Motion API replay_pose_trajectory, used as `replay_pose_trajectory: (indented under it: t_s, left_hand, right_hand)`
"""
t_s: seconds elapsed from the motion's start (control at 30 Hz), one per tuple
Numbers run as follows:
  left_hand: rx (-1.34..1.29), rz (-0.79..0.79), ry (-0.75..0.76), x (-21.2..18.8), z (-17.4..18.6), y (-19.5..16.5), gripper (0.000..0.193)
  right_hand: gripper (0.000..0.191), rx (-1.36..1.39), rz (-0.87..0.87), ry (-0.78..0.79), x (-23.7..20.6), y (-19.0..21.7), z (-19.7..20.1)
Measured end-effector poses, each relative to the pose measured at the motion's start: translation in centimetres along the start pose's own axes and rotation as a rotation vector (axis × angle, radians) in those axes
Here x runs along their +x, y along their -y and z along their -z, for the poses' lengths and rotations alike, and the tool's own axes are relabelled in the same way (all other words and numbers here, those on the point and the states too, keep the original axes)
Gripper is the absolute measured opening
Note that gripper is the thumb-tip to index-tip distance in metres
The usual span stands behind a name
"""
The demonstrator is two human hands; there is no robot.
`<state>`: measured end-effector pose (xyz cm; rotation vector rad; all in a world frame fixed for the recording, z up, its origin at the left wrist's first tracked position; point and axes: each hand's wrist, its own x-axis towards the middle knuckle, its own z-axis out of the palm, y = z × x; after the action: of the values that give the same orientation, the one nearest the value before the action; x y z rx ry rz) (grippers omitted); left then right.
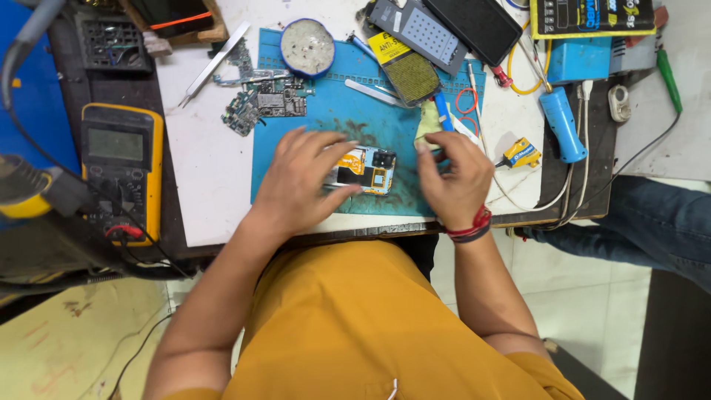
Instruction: The person picks up a turquoise smartphone, brushes its back and edges with an anti-static brush, then pries off the back cover and sets it beside a black phone. They work on the exposed internals, using a red-handled tool and a blue electric screwdriver on the components inside the opened phone.
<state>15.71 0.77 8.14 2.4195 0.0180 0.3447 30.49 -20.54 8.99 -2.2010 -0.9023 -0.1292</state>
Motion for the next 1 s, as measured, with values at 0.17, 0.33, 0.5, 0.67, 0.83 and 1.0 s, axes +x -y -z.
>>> replay_pose_trajectory:
  t_s: [0.17,0.33,0.5,0.67,0.83,1.0]
  left_hand:
    - [0.153,0.11,-0.085,-3.0,-1.4,0.7,0.087]
    - [0.227,0.055,-0.063,-3.4,-2.2,1.3,0.092]
    - [0.207,0.096,-0.076,-3.7,-2.3,1.4,0.094]
    - [0.143,0.129,-0.103,-3.7,-2.3,1.6,0.102]
    - [0.092,0.14,-0.141,-3.9,-2.1,2.0,0.11]
    - [0.062,0.147,-0.155,-4.3,-2.2,2.3,0.117]
  right_hand:
    - [0.017,-0.313,0.072,-0.144,1.6,-5.5,1.2]
    - [0.024,-0.475,0.182,-0.087,5.8,-9.0,1.8]
    - [0.021,-0.483,0.006,0.067,6.6,-9.2,2.3]
    - [0.02,-0.544,-0.086,0.073,5.9,-10.5,3.3]
    - [0.01,-0.074,-0.196,-0.269,4.6,-11.9,4.8]
    - [0.015,0.543,-0.114,-0.284,2.2,-8.8,5.8]
